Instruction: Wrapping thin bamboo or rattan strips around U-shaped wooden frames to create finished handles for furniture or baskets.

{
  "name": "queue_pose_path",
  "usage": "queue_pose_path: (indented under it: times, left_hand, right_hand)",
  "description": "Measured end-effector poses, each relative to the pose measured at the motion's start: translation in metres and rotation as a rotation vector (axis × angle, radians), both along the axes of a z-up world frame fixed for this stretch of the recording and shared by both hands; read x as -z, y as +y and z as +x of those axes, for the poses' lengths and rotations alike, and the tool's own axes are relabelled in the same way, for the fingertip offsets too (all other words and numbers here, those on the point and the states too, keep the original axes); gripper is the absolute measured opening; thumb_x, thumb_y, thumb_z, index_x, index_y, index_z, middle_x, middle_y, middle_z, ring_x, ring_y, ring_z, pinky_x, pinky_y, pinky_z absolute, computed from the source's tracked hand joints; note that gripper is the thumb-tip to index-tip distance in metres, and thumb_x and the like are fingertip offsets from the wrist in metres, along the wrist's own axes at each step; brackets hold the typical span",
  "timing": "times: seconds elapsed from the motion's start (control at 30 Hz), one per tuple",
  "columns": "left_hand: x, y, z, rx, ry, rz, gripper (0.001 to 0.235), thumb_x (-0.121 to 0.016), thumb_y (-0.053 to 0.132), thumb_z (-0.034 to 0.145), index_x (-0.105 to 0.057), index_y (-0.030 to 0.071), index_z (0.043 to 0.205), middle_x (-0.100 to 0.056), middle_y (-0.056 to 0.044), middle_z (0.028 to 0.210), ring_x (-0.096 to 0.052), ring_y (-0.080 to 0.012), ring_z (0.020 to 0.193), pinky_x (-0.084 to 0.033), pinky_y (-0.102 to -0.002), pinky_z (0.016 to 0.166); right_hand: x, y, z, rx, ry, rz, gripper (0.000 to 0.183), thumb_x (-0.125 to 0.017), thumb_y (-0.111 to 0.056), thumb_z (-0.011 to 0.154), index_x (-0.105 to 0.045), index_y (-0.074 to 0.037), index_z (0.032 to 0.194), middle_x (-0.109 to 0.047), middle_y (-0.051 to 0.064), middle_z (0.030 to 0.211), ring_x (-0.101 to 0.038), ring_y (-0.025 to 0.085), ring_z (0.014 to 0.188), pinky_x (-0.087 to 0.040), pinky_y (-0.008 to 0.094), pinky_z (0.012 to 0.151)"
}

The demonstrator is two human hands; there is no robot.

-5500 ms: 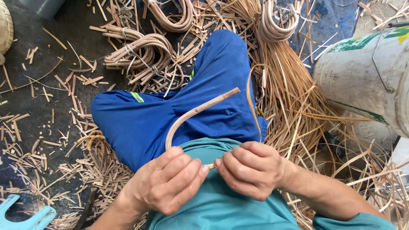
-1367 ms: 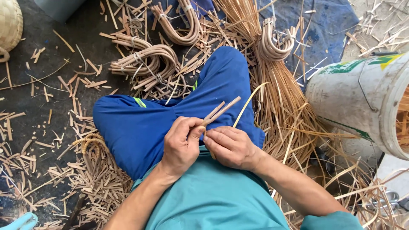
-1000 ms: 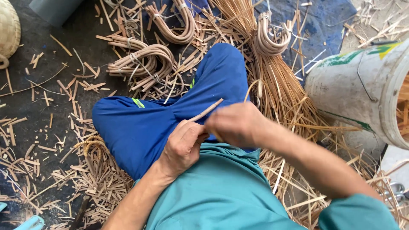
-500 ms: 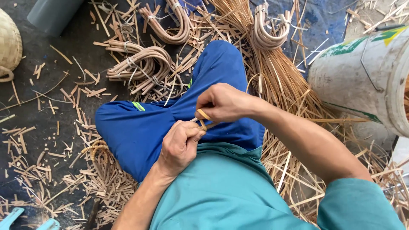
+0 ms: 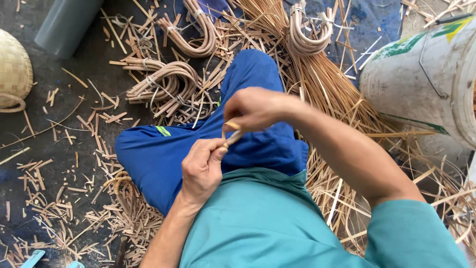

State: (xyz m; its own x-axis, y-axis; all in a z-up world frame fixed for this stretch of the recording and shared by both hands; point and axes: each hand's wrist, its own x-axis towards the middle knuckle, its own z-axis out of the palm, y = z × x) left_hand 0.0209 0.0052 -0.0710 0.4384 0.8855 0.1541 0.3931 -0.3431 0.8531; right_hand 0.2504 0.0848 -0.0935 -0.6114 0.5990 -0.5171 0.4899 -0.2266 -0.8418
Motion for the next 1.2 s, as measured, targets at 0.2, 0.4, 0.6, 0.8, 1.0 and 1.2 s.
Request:
queue_pose_path:
  times: [0.2, 0.4, 0.6, 0.8, 1.0, 1.2]
  left_hand:
    - [0.001, 0.003, -0.005, -0.155, -0.007, -0.275, 0.008, -0.07, 0.006, 0.098, -0.07, 0.001, 0.104, -0.072, -0.009, 0.089, -0.068, -0.019, 0.076, -0.053, -0.029, 0.069]
    - [-0.002, 0.001, -0.002, -0.119, -0.026, -0.313, 0.01, -0.069, 0.008, 0.098, -0.07, 0.001, 0.105, -0.072, -0.008, 0.091, -0.069, -0.0157, 0.08, -0.054, -0.027, 0.072]
    - [0.016, 0.005, -0.011, -0.194, -0.046, -0.513, 0.014, -0.07, 0.009, 0.096, -0.073, 0.0, 0.106, -0.073, -0.003, 0.09, -0.064, -0.0083, 0.078, -0.053, -0.024, 0.07]
    - [0.034, 0.016, -0.016, -0.236, -0.26, -0.795, 0.017, -0.071, 0.009, 0.097, -0.073, -0.003, 0.109, -0.07, -0.001, 0.088, -0.058, -0.0046, 0.073, -0.048, -0.021, 0.064]
    - [0.035, 0.022, -0.016, -0.194, -0.329, -0.905, 0.017, -0.07, 0.008, 0.095, -0.072, -0.003, 0.107, -0.075, -0.002, 0.089, -0.066, -0.0048, 0.075, -0.055, -0.022, 0.066]
    - [0.031, 0.019, -0.015, -0.025, -0.292, -0.949, 0.017, -0.067, 0.007, 0.094, -0.075, -0.001, 0.107, -0.077, 0.0, 0.09, -0.068, -0.0047, 0.079, -0.058, -0.022, 0.073]
  right_hand:
    - [0.01, -0.014, 0.068, 0.221, 0.076, -0.262, 0.037, -0.066, -0.038, 0.092, -0.07, -0.004, 0.107, -0.069, 0.004, 0.082, -0.065, 0.013, 0.063, -0.053, 0.032, 0.055]
    - [0.027, -0.044, 0.063, 0.288, -0.027, 0.358, 0.023, -0.074, -0.029, 0.09, -0.076, -0.008, 0.101, -0.071, 0.007, 0.09, -0.066, 0.022, 0.082, -0.053, 0.038, 0.071]
    - [-0.018, -0.079, 0.002, -0.363, -0.353, 0.122, 0.017, -0.075, -0.028, 0.086, -0.078, -0.021, 0.102, -0.075, 0.007, 0.094, -0.069, 0.03, 0.09, -0.054, 0.043, 0.081]
    - [-0.009, -0.081, -0.016, 0.132, -0.117, 1.197, 0.043, -0.071, -0.02, 0.085, -0.061, -0.003, 0.123, -0.067, 0.013, 0.116, -0.067, 0.03, 0.1, -0.055, 0.042, 0.086]
    - [-0.016, -0.082, -0.022, -0.038, -0.008, 1.469, 0.026, -0.071, -0.013, 0.086, -0.067, -0.003, 0.111, -0.065, 0.009, 0.108, -0.065, 0.023, 0.098, -0.053, 0.036, 0.08]
    - [-0.03, -0.048, -0.006, -0.048, 0.091, 1.423, 0.027, -0.072, -0.018, 0.081, -0.068, -0.004, 0.103, -0.065, 0.007, 0.095, -0.066, 0.024, 0.086, -0.054, 0.038, 0.07]
